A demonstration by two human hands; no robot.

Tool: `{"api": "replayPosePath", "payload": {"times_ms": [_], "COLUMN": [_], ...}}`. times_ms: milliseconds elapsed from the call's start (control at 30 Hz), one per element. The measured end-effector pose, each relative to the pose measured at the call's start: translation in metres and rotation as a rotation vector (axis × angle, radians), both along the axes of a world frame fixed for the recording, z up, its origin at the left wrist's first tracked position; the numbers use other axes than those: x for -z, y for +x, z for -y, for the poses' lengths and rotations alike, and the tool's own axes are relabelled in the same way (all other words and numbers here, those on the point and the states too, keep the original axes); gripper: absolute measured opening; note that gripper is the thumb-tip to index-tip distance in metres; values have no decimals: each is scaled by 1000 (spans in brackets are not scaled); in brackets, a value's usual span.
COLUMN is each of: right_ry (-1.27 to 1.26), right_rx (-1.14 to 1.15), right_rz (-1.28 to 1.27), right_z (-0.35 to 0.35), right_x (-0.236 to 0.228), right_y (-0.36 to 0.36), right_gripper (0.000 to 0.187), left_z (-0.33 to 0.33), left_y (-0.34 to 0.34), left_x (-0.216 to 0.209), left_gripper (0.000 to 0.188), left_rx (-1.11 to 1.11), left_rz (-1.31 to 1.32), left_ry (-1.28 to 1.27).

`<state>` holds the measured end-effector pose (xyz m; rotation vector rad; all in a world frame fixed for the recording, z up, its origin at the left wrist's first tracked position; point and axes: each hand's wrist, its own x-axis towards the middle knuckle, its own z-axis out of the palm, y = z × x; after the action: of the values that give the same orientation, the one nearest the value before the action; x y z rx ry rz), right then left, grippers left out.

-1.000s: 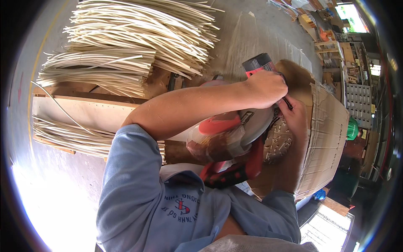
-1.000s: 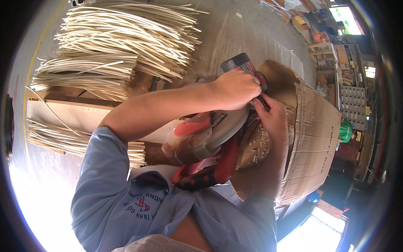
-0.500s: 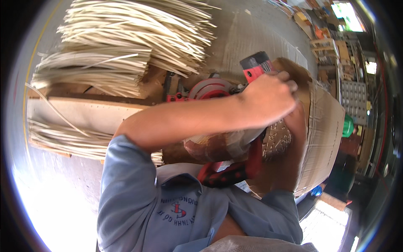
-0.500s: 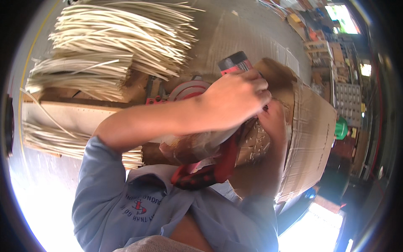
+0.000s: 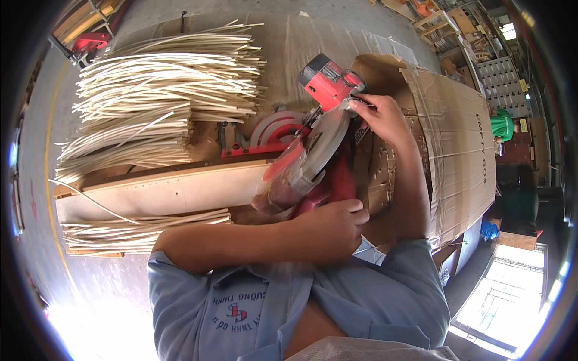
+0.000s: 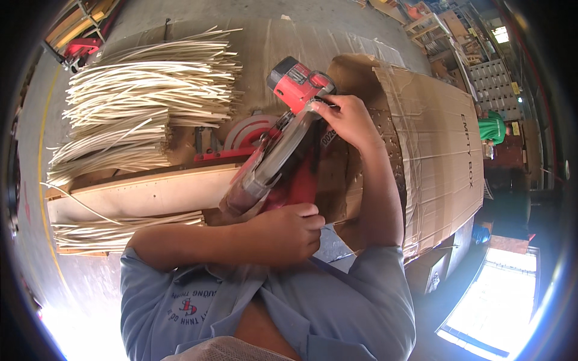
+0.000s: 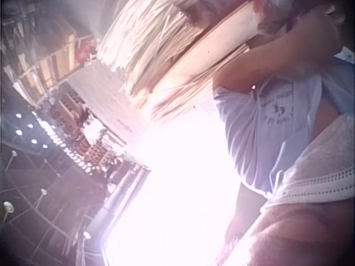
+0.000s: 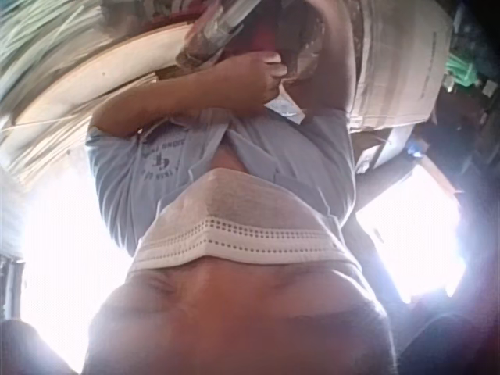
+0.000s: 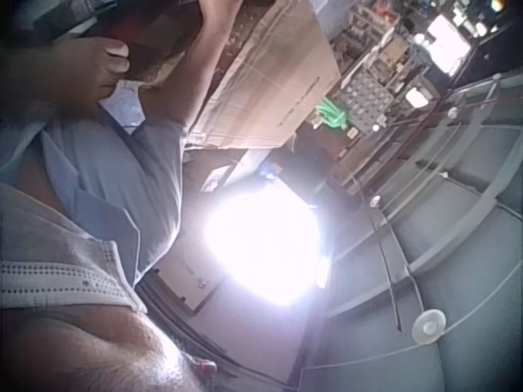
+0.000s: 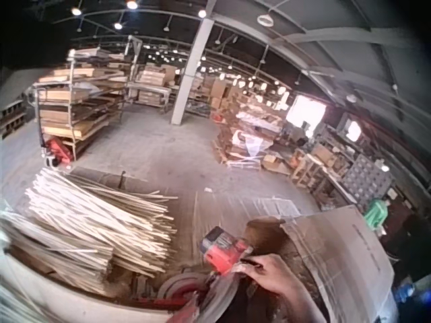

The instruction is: The person uses a red circular saw to cut thin wooden sticks on a workbench. They adjust the saw, position bundles of sticks, and make cuts, then gather the cut pieces and place them back on the pile.

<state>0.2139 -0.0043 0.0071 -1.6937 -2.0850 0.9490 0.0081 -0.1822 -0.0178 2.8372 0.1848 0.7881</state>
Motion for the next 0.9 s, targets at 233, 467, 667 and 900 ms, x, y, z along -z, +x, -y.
{"api": "replayPosePath", "payload": {"times_ms": [233, 467, 667, 900], "right_ry": [118, -28, 31, 252], "right_rx": [523, 845, 631, 879], "right_rz": [-60, -850, -1457, -1140], "right_z": [105, 254, 306, 308], "right_x": [-23, 32, 57, 99], "right_y": [0, -28, -90, -120], "right_gripper": [52, 59, 57, 50], "left_z": [13, 18, 23, 6], "left_y": [-3, -1, -16, -19], "left_x": [17, 43, 39, 34], "left_gripper": [12, 13, 46, 74], "left_rx": [-105, -94, 52, 189], "left_rz": [129, 438, 539, 407], "left_ry": [65, -12, -310, -306]}}
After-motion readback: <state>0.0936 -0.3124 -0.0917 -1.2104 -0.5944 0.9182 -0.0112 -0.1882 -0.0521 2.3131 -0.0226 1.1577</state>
